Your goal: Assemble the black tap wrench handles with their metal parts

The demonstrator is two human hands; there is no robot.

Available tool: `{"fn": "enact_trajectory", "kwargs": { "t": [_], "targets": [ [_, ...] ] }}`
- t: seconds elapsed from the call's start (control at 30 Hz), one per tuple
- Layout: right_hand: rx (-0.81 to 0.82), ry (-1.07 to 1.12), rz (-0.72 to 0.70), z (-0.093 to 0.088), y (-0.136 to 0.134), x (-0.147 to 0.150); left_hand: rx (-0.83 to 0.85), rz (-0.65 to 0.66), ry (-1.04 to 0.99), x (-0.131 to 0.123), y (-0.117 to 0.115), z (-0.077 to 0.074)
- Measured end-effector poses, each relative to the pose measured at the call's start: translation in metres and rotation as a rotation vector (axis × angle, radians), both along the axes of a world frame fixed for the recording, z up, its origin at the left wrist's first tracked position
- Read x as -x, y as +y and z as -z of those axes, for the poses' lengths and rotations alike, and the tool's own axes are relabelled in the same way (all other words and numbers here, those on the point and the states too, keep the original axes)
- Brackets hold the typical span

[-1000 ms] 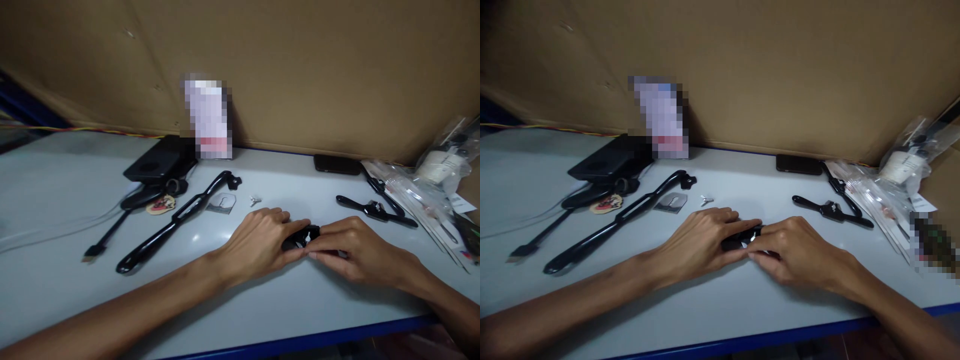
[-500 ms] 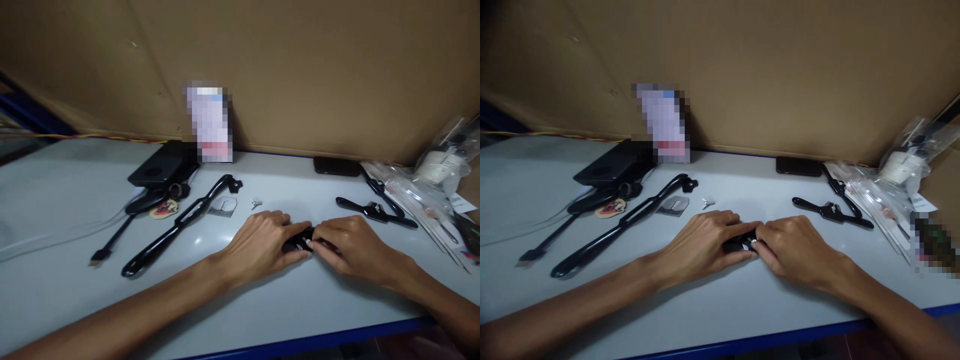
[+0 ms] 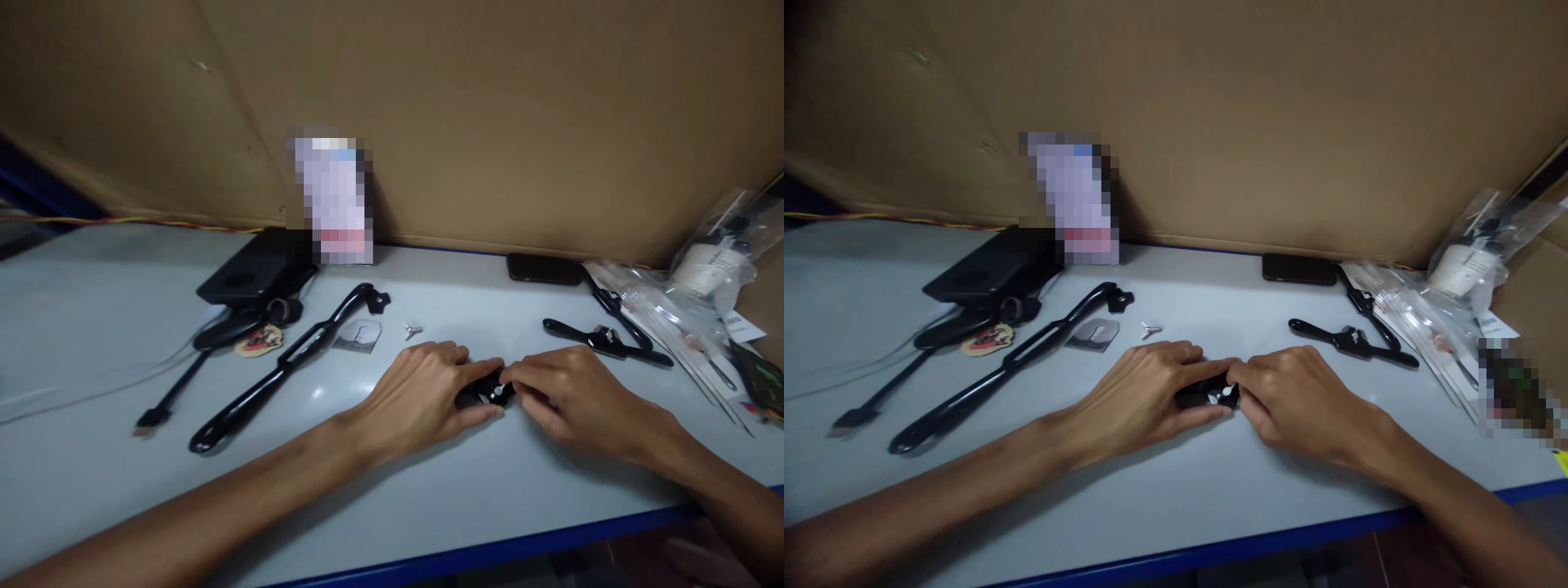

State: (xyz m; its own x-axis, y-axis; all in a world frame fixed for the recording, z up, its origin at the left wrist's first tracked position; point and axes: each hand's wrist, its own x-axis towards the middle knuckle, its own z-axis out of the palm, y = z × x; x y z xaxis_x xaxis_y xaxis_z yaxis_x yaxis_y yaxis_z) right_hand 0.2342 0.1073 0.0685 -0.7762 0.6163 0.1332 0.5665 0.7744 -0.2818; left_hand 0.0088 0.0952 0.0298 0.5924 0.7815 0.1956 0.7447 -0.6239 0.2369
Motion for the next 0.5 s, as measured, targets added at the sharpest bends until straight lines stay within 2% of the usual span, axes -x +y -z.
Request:
{"fn": "enact_trajectory", "kwargs": {
  "t": [0.23, 0.33, 0.5],
  "targets": [
    [0.176, 0.061, -0.042, -0.0014, -0.0071, 0.0059, -0.028, 0.02, -0.007, 0.0021, 0.0012, 0.0026],
    [0.139, 0.1, -0.04, 0.0028, -0.0049, 0.0046, -0.022, 0.027, -0.013, 0.0022, 0.0013, 0.0022],
    [0.034, -0.002, 0.04, 0.0022, -0.0024, 0.0028, -0.015, 0.019, 0.001, 0.0013, 0.0015, 0.0013]
  ]
}}
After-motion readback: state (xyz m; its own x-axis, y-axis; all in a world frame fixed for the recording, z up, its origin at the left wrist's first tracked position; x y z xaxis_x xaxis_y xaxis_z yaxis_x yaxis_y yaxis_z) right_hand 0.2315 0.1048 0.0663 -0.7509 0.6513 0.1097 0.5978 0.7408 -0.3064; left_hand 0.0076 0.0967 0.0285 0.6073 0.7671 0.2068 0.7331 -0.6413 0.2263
